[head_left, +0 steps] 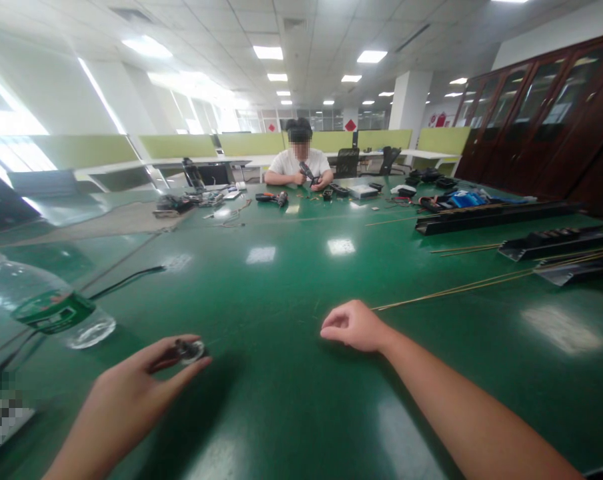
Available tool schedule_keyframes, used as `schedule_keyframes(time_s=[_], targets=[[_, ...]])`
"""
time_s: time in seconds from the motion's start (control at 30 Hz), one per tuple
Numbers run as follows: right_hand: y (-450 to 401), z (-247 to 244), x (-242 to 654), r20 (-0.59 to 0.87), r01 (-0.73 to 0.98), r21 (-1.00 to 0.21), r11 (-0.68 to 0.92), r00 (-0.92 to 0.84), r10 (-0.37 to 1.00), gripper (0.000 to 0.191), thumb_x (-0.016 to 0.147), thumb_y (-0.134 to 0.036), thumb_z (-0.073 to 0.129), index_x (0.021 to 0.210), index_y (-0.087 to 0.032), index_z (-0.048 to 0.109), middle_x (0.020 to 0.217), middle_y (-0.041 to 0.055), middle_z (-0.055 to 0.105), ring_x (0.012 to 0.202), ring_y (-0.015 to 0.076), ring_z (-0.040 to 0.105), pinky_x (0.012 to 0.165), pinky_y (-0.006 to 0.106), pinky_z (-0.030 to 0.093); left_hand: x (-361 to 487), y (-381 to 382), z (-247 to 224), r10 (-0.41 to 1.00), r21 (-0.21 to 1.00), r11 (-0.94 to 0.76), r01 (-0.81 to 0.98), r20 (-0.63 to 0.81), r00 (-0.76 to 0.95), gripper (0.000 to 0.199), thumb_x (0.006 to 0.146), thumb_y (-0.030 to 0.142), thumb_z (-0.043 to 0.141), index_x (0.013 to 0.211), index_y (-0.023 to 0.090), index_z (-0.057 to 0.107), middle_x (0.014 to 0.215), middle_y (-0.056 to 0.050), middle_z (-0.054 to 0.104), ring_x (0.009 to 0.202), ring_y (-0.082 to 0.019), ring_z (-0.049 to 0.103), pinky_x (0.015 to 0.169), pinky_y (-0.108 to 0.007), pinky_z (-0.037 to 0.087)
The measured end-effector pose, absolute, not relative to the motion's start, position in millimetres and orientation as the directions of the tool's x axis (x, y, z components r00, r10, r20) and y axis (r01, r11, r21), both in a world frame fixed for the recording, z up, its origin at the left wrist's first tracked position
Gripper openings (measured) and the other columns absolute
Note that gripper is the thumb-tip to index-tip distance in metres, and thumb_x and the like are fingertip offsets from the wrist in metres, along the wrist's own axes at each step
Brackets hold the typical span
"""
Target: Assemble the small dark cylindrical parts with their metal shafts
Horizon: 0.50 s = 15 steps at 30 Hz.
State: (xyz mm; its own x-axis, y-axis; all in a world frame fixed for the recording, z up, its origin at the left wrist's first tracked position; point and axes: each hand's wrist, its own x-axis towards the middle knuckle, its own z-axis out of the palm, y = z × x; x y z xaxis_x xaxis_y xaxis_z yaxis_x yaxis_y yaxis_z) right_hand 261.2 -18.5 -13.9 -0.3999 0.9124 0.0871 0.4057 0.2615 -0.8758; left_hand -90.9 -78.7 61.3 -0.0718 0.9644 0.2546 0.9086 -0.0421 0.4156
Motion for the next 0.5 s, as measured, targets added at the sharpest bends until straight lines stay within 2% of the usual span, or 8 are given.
schedule_keyframes(time_s=[0.1, 0.23, 0.37, 0.5], targets=[[-18.3, -14.7, 261.0, 0.099, 0.406, -0.872, 0.272, -0.399, 0.912, 0.025, 0.076, -0.038, 0.073, 0.084, -0.015, 0.077, 0.066, 0.0034, 0.07, 0.055, 0.0121, 0.058, 0.052, 0.021, 0.042, -38.8, -51.5, 65.6, 0.967, 0.477, -0.221, 0.851, 0.221, 0.127, 0.037, 0.069, 0.052, 0.069, 0.096, 0.026, 0.071, 0.092, 0.0, 0.074, 0.085, -0.023, 0.07, 0.08, -0.033, 0.056], [-17.3, -16.3, 258.9, 0.114, 0.401, -0.873, 0.277, -0.384, 0.916, 0.025, 0.077, -0.037, 0.071, 0.084, -0.014, 0.076, 0.066, 0.0034, 0.069, 0.055, 0.0123, 0.058, 0.052, 0.021, 0.042, 21.2, -24.6, 50.3, 0.926, 0.557, -0.377, 0.74, 0.229, 0.3, 0.02, 0.073, 0.034, 0.068, 0.09, 0.024, 0.071, 0.085, 0.0, 0.073, 0.076, -0.019, 0.068, 0.071, -0.028, 0.055], [-16.1, -21.1, 254.8, 0.142, 0.436, -0.859, 0.269, -0.301, 0.943, 0.022, 0.078, -0.035, 0.069, 0.082, -0.014, 0.074, 0.068, 0.0036, 0.07, 0.056, 0.0129, 0.059, 0.053, 0.022, 0.042, 38.2, -13.8, 21.8, 0.904, 0.602, -0.427, 0.675, 0.267, 0.334, 0.016, 0.073, 0.028, 0.068, 0.087, 0.021, 0.071, 0.082, -0.001, 0.073, 0.073, -0.019, 0.068, 0.065, -0.027, 0.053], [-16.0, -25.3, 251.1, 0.168, 0.553, -0.779, 0.295, -0.269, 0.948, 0.023, 0.079, -0.037, 0.068, 0.07, -0.016, 0.069, 0.061, 0.0018, 0.066, 0.052, 0.0117, 0.054, 0.05, 0.022, 0.037, 29.4, -10.2, 5.3, 0.906, 0.63, -0.422, 0.652, 0.275, 0.321, 0.022, 0.074, 0.033, 0.073, 0.093, 0.021, 0.072, 0.087, -0.003, 0.073, 0.076, -0.019, 0.067, 0.067, -0.027, 0.053]])
